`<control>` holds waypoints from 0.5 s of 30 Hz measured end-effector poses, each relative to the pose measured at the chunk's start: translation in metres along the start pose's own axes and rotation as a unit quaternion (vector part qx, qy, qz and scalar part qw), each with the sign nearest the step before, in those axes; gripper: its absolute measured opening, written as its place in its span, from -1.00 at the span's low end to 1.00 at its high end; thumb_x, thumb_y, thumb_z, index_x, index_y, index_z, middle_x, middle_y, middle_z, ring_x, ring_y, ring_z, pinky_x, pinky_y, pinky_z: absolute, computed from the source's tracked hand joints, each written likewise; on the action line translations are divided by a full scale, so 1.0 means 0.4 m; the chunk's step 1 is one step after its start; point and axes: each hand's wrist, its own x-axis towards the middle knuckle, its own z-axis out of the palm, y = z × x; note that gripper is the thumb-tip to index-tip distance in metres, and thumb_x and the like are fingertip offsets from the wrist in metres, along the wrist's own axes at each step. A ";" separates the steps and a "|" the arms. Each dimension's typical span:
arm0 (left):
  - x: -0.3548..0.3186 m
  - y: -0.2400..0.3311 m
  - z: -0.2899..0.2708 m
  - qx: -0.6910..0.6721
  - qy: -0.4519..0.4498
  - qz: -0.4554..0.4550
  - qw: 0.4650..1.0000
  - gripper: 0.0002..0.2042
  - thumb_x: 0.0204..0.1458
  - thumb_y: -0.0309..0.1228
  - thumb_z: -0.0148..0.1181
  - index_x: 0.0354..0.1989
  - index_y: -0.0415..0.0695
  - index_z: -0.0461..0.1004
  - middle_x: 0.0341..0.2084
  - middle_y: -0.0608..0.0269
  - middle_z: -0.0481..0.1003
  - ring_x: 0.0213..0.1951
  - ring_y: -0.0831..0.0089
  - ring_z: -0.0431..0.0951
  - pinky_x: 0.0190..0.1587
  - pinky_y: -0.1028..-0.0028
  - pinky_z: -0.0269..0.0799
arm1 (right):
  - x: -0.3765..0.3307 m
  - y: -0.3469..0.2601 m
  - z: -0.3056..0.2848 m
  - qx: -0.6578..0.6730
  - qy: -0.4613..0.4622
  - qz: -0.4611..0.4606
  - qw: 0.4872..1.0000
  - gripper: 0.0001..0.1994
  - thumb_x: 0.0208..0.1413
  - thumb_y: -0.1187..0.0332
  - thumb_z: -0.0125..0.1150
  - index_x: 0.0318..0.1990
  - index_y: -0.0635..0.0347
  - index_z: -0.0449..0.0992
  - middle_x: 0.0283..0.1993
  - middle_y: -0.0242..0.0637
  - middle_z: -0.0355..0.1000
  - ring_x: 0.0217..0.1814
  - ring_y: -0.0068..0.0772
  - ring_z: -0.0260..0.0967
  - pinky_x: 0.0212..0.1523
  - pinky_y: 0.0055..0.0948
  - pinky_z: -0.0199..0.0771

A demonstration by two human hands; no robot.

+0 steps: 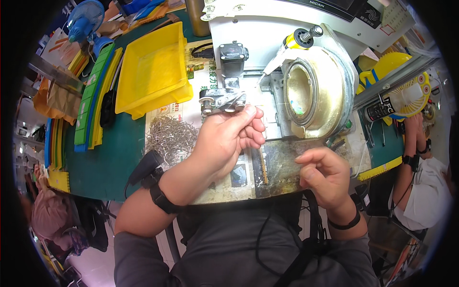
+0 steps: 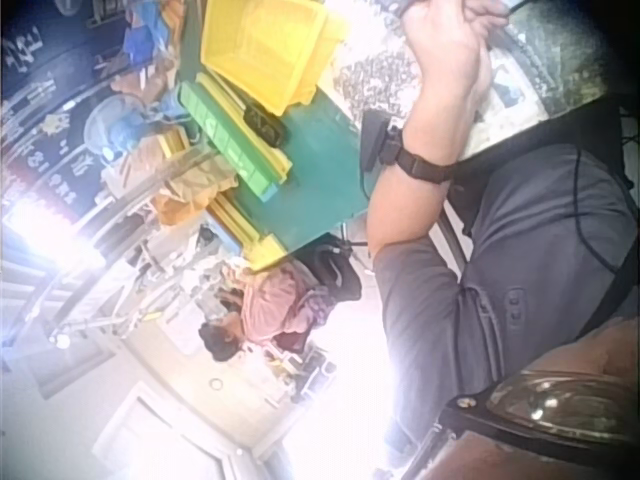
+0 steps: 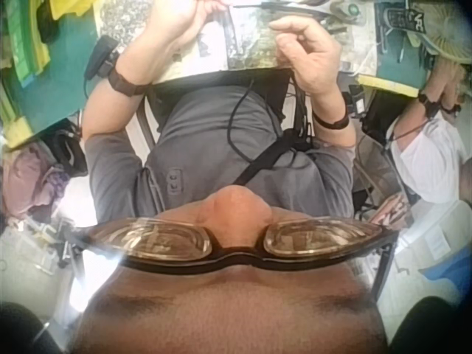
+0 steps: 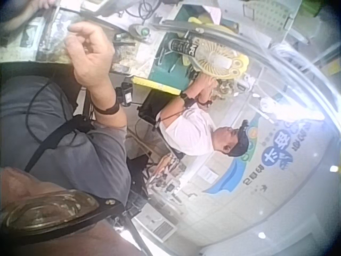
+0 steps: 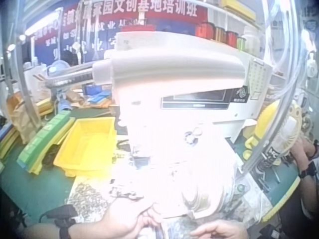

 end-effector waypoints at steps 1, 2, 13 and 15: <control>0.001 -0.001 -0.002 -0.005 -0.004 0.008 1.000 -0.76 0.36 -0.31 0.05 -0.14 -0.27 0.49 -0.41 0.21 0.54 -0.49 0.49 0.52 -0.37 0.52 0.46 | 0.000 0.000 0.001 0.000 -0.001 0.000 1.000 -0.80 0.23 0.55 0.21 -0.01 0.39 0.53 -0.39 -0.45 0.46 -0.38 -0.75 0.37 -0.33 -0.69 0.38; 0.000 0.000 -0.001 -0.005 -0.005 0.009 1.000 -0.76 0.36 -0.31 0.05 -0.14 -0.27 0.49 -0.41 0.21 0.54 -0.49 0.49 0.52 -0.37 0.52 0.46 | 0.000 0.001 0.002 0.007 -0.002 -0.004 1.000 -0.80 0.23 0.55 0.21 -0.01 0.39 0.53 -0.39 -0.45 0.46 -0.38 -0.75 0.37 -0.33 -0.69 0.38; -0.053 0.025 0.013 0.089 -0.037 0.019 0.995 -0.81 0.23 -0.42 0.11 -0.39 -0.24 0.51 -0.62 0.30 0.48 -0.66 0.65 0.36 -0.58 0.63 0.26 | 0.036 0.041 0.144 0.219 -0.040 0.040 0.974 -0.71 0.33 0.49 0.14 0.15 0.33 0.35 -0.24 -0.42 0.43 -0.28 -0.73 0.33 -0.23 -0.64 0.36; -0.069 0.036 0.022 0.113 -0.041 0.036 0.992 -0.81 0.24 -0.42 0.11 -0.40 -0.24 0.50 -0.62 0.29 0.49 -0.66 0.67 0.36 -0.58 0.64 0.26 | 0.061 0.052 0.176 0.244 -0.026 0.021 0.969 -0.72 0.38 0.43 0.08 0.16 0.31 0.30 -0.24 -0.40 0.40 -0.25 -0.69 0.30 -0.19 -0.61 0.34</control>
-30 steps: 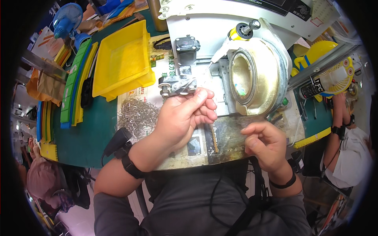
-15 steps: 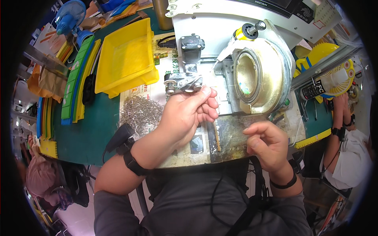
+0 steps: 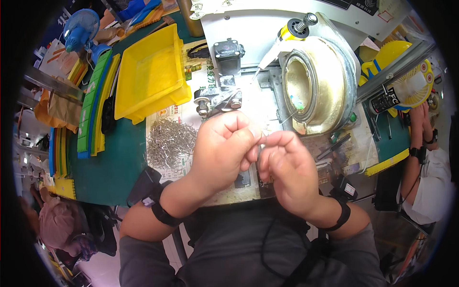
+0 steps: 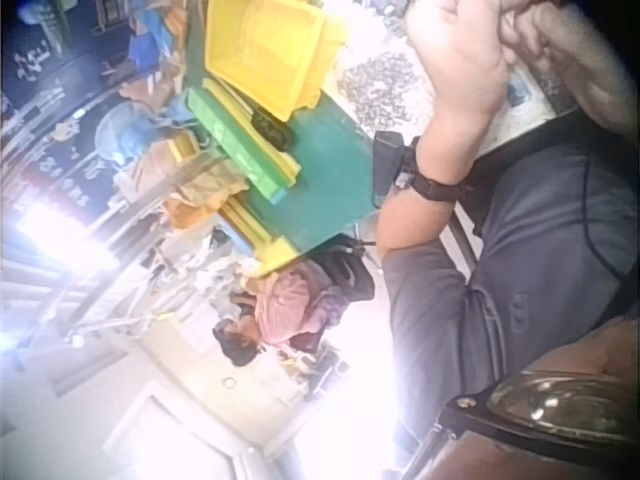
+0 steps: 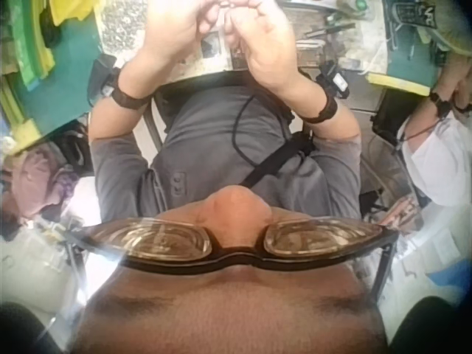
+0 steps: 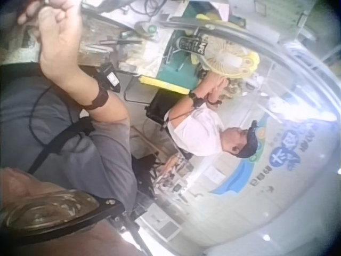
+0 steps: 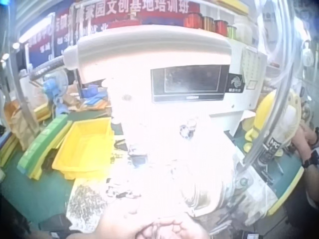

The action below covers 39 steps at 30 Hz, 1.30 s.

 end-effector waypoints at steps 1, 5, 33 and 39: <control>-0.005 0.004 0.002 0.021 -0.003 0.018 1.000 -0.80 0.25 -0.42 0.10 -0.41 -0.24 0.50 -0.62 0.29 0.51 -0.66 0.68 0.37 -0.59 0.65 0.26 | 0.017 0.004 0.011 0.076 0.037 -0.021 0.996 -0.74 0.40 0.40 0.06 0.14 0.31 0.31 -0.26 -0.39 0.38 -0.26 -0.67 0.28 -0.20 -0.60 0.33; -0.013 0.007 0.004 0.029 -0.005 0.034 0.999 -0.79 0.26 -0.43 0.11 -0.43 -0.24 0.48 -0.57 0.24 0.56 -0.62 0.69 0.43 -0.56 0.66 0.30 | 0.062 0.013 0.050 0.192 0.097 -0.053 0.975 -0.81 0.43 0.33 0.03 0.02 0.27 0.36 -0.31 -0.41 0.33 -0.31 -0.63 0.23 -0.22 -0.57 0.29; 0.033 0.015 -0.028 0.489 -0.003 0.522 0.699 -0.67 -0.09 -0.57 0.46 -0.13 -0.15 0.52 -0.33 0.17 0.59 -0.32 0.21 0.58 -0.28 0.36 0.51 | 0.064 0.001 0.049 0.230 0.075 -0.047 0.969 -0.84 0.46 0.31 -0.03 -0.17 0.18 0.36 -0.39 -0.52 0.22 -0.43 -0.73 0.09 -0.36 -0.63 0.18; 0.023 0.014 -0.032 0.502 -0.009 0.509 0.699 -0.74 -0.13 -0.62 0.42 -0.24 -0.17 0.56 -0.32 0.14 0.53 -0.33 0.20 0.57 -0.32 0.36 0.50 | 0.066 0.001 0.050 0.237 0.078 -0.044 0.967 -0.84 0.45 0.32 -0.02 -0.19 0.18 0.36 -0.42 -0.52 0.22 -0.44 -0.73 0.11 -0.36 -0.62 0.19</control>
